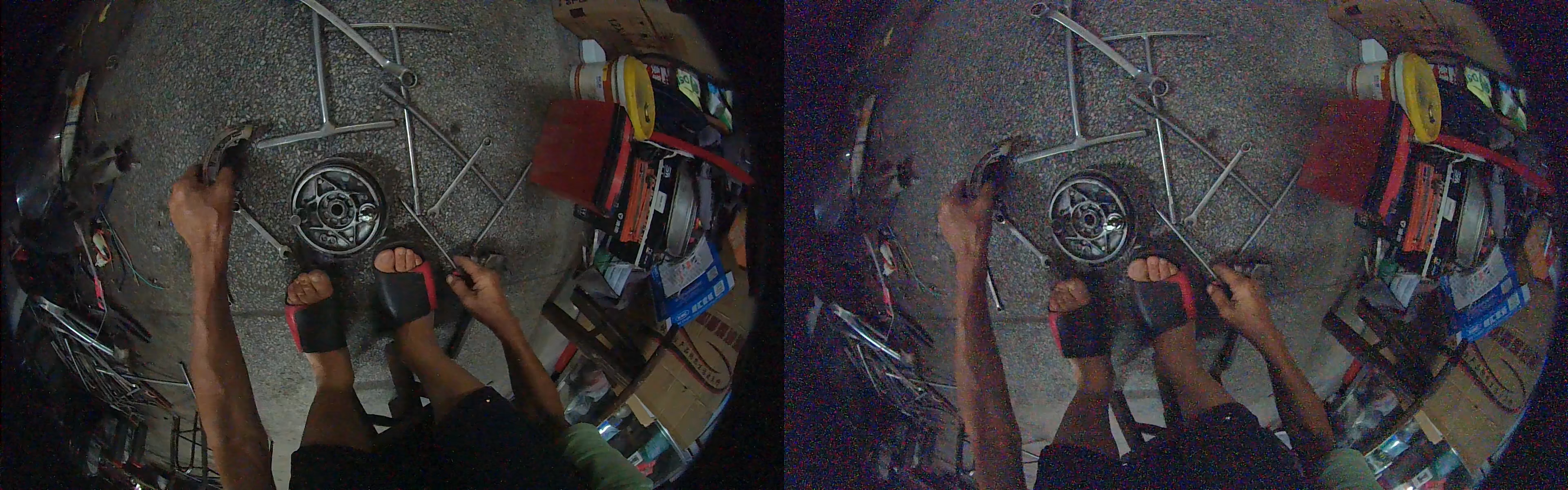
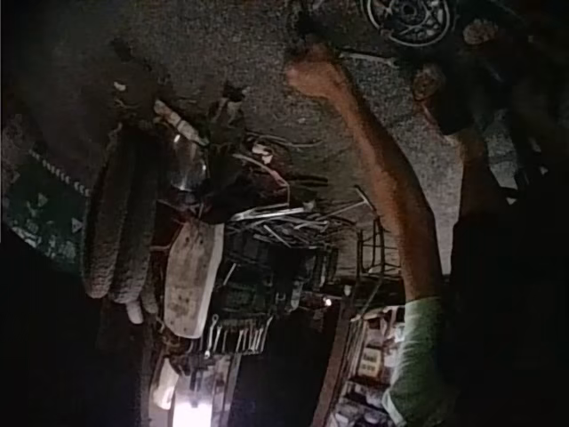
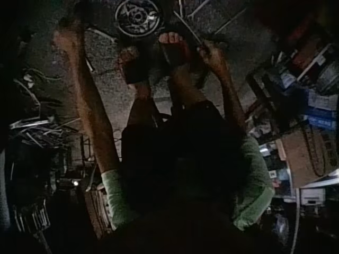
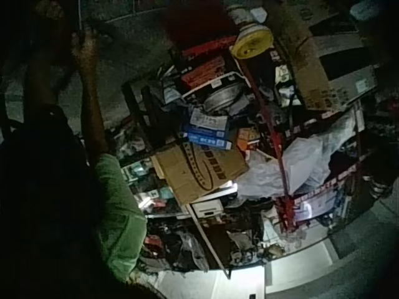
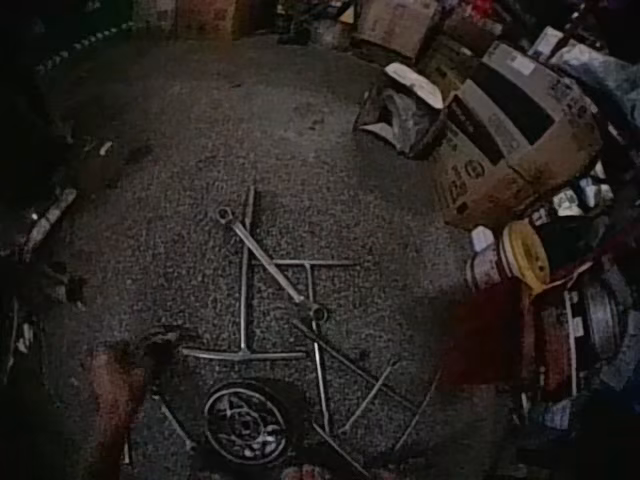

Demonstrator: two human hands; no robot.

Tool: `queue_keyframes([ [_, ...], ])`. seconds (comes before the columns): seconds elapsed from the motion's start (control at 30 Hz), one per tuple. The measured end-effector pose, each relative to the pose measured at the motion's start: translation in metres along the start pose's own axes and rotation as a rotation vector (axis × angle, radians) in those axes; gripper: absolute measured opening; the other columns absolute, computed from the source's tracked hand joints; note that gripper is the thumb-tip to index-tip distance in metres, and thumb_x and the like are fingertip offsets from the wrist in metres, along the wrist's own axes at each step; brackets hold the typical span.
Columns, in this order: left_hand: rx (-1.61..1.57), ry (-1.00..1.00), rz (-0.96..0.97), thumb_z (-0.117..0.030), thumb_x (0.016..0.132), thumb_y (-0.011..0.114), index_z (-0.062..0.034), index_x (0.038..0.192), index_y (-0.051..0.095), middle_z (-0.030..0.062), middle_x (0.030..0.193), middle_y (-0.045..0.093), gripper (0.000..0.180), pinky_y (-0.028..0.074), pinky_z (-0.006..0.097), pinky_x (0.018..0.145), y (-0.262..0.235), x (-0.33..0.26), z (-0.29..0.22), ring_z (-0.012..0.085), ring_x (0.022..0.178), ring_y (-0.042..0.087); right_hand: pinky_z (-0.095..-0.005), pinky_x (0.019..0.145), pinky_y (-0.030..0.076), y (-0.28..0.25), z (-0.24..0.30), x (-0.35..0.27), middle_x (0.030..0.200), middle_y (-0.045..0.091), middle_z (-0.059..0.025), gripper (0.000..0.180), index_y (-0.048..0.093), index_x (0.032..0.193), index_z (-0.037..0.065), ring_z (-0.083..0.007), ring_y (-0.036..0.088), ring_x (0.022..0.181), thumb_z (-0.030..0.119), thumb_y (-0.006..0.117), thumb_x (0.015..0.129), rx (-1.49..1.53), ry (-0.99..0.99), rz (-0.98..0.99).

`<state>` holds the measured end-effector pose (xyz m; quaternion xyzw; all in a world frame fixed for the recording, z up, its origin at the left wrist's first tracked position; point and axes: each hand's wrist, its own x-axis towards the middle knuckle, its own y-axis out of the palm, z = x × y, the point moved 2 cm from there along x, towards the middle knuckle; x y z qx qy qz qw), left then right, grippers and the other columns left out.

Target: The person sits on the floor and uses a wrench to tighten bolts on a circular metal component. They then pick up a brake shoe assembly and fit it into the metal housing, adjusting the parts by hand.

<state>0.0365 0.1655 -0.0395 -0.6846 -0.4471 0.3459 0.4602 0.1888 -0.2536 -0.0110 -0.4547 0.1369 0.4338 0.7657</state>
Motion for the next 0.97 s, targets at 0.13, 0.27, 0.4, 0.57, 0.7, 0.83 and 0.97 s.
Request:
queue_keyframes([
  [0.13, 0.086, -0.041, 0.033, -0.037, 0.073, 0.072, 0.0009, 0.097, 0.069, 0.0236, 0.088, 0.068, 0.044, 0.051, 0.048, 0.072, -0.009, -0.006, -0.009, 0.0419, 0.083, 0.066, -0.0351, 0.075, 0.053, 0.001, 0.004, 0.001, 0.095, 0.069, -0.0186, 0.036, 0.061, 0.116, -0.003, -0.0254, 0.068, 0.083, 0.011, 0.069, 0.085, -0.141, -0.049, -0.003],
  [0.27, 0.098, -0.052, 0.009, -0.047, 0.073, 0.074, -0.0002, 0.103, 0.069, 0.0213, 0.099, 0.068, 0.055, 0.052, 0.048, 0.074, -0.017, -0.014, -0.014, 0.0398, 0.086, 0.067, -0.0392, 0.073, 0.052, 0.004, 0.004, -0.001, 0.092, 0.069, -0.0192, 0.031, 0.063, 0.110, -0.001, -0.0323, 0.068, 0.082, 0.014, 0.069, 0.083, -0.246, -0.012, -0.020],
  [0.4, -0.023, 0.011, -0.090, -0.040, 0.078, 0.075, 0.0022, 0.108, 0.067, 0.0193, 0.100, 0.067, 0.052, 0.052, 0.042, 0.074, -0.027, -0.024, -0.006, 0.0325, 0.083, 0.068, -0.0429, 0.071, 0.051, 0.006, 0.010, -0.004, 0.087, 0.068, -0.0195, 0.027, 0.063, 0.101, 0.001, -0.0366, 0.066, 0.079, 0.020, 0.068, 0.083, -0.328, 0.086, -0.020],
  [0.57, -0.497, -0.048, 0.004, -0.020, 0.085, 0.072, 0.0042, 0.112, 0.063, 0.0181, 0.091, 0.066, 0.038, 0.051, 0.034, 0.070, -0.033, -0.089, 0.001, 0.0261, 0.079, 0.066, -0.0457, 0.068, 0.050, 0.008, 0.027, -0.007, 0.083, 0.066, -0.0211, 0.021, 0.060, 0.094, 0.000, -0.0388, 0.065, 0.078, 0.019, 0.065, 0.085, -0.365, 0.169, -0.036],
  [0.7, -0.480, -0.022, 0.229, -0.020, 0.079, 0.077, 0.0023, 0.101, 0.063, 0.0152, 0.084, 0.062, 0.035, 0.049, 0.039, 0.065, -0.018, -0.149, -0.030, 0.0302, 0.074, 0.062, -0.0455, 0.065, 0.049, 0.007, 0.013, -0.015, 0.080, 0.065, -0.0222, 0.016, 0.059, 0.091, -0.001, -0.0394, 0.065, 0.075, 0.014, 0.064, 0.086, -0.411, -0.003, -0.166],
  [0.83, -0.168, 0.296, 0.289, -0.019, 0.068, 0.081, -0.0045, 0.103, 0.056, 0.0141, 0.088, 0.053, 0.045, 0.043, 0.047, 0.069, -0.006, -0.161, -0.038, 0.0364, 0.081, 0.054, -0.0456, 0.065, 0.049, -0.007, 0.006, -0.019, 0.081, 0.065, -0.0235, 0.016, 0.059, 0.093, -0.001, -0.0398, 0.066, 0.074, 0.012, 0.065, 0.086, -0.401, 0.071, -0.270],
  [0.97, -0.118, 0.300, 0.308, -0.022, 0.070, 0.080, -0.0045, 0.102, 0.053, 0.0140, 0.090, 0.053, 0.045, 0.044, 0.046, 0.070, 0.001, -0.154, -0.032, 0.0357, 0.082, 0.056, -0.0438, 0.064, 0.050, -0.027, 0.000, 0.000, 0.079, 0.066, -0.0232, 0.018, 0.061, 0.099, 0.002, -0.0388, 0.067, 0.073, 0.013, 0.066, 0.086, -0.535, 0.250, -0.155],
])
